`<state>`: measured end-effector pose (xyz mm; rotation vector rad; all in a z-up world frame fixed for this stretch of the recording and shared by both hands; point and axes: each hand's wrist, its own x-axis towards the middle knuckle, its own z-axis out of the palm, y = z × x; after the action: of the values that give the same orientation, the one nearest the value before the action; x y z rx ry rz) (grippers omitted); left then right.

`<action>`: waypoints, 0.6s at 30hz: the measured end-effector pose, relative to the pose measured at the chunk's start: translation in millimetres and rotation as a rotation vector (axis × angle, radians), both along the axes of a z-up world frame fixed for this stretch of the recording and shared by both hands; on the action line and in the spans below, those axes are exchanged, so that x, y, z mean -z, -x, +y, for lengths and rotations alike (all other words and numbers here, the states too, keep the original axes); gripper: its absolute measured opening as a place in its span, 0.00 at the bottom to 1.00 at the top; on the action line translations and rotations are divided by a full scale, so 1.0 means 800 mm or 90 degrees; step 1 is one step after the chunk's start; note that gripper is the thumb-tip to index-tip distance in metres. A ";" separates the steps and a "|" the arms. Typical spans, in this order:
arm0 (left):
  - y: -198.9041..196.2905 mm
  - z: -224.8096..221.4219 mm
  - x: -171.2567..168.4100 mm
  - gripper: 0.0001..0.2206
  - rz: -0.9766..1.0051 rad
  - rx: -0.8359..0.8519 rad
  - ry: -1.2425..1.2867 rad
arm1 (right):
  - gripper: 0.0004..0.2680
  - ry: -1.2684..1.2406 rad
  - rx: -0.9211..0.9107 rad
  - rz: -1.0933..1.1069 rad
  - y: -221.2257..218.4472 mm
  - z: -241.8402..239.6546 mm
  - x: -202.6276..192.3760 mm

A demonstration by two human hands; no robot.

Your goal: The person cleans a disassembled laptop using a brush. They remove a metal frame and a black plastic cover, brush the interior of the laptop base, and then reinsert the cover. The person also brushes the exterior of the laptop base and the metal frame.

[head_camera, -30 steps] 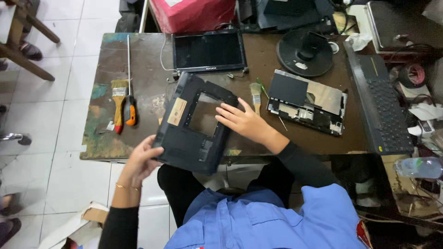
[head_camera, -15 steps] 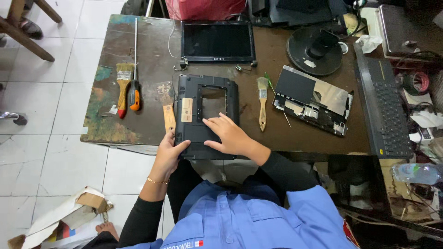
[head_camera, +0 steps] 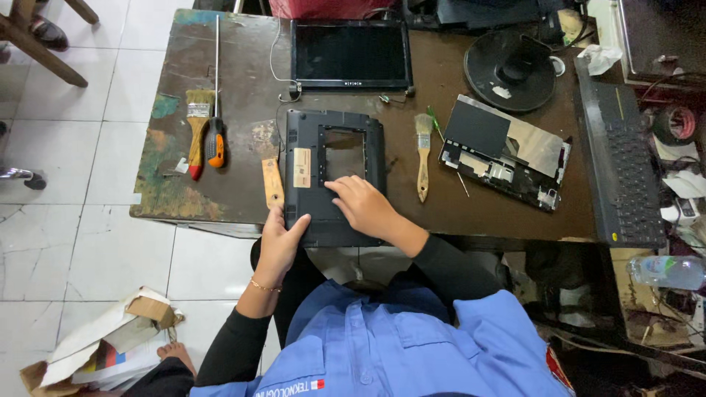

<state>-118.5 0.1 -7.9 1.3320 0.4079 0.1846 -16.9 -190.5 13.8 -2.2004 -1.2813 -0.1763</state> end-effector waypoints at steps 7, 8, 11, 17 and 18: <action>-0.010 -0.004 -0.006 0.09 0.006 -0.008 0.113 | 0.14 -0.004 -0.104 0.241 -0.014 -0.014 -0.055; -0.011 -0.005 -0.006 0.09 0.008 -0.013 0.111 | 0.16 0.018 -0.103 0.248 -0.015 -0.014 -0.056; -0.012 -0.003 0.007 0.10 0.008 -0.023 0.107 | 0.18 0.044 -0.091 0.251 -0.017 -0.012 -0.047; -0.015 0.005 0.048 0.08 -0.007 -0.050 0.182 | 0.17 0.023 -0.075 0.135 -0.012 -0.016 -0.033; -0.016 0.007 0.050 0.06 -0.013 -0.052 0.217 | 0.15 -0.004 -0.069 0.053 -0.011 -0.019 -0.030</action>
<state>-106.0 5.8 -48.1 0.9781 0.4559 0.1872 -8.4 -205.4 37.4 -2.1043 -1.3478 -0.0465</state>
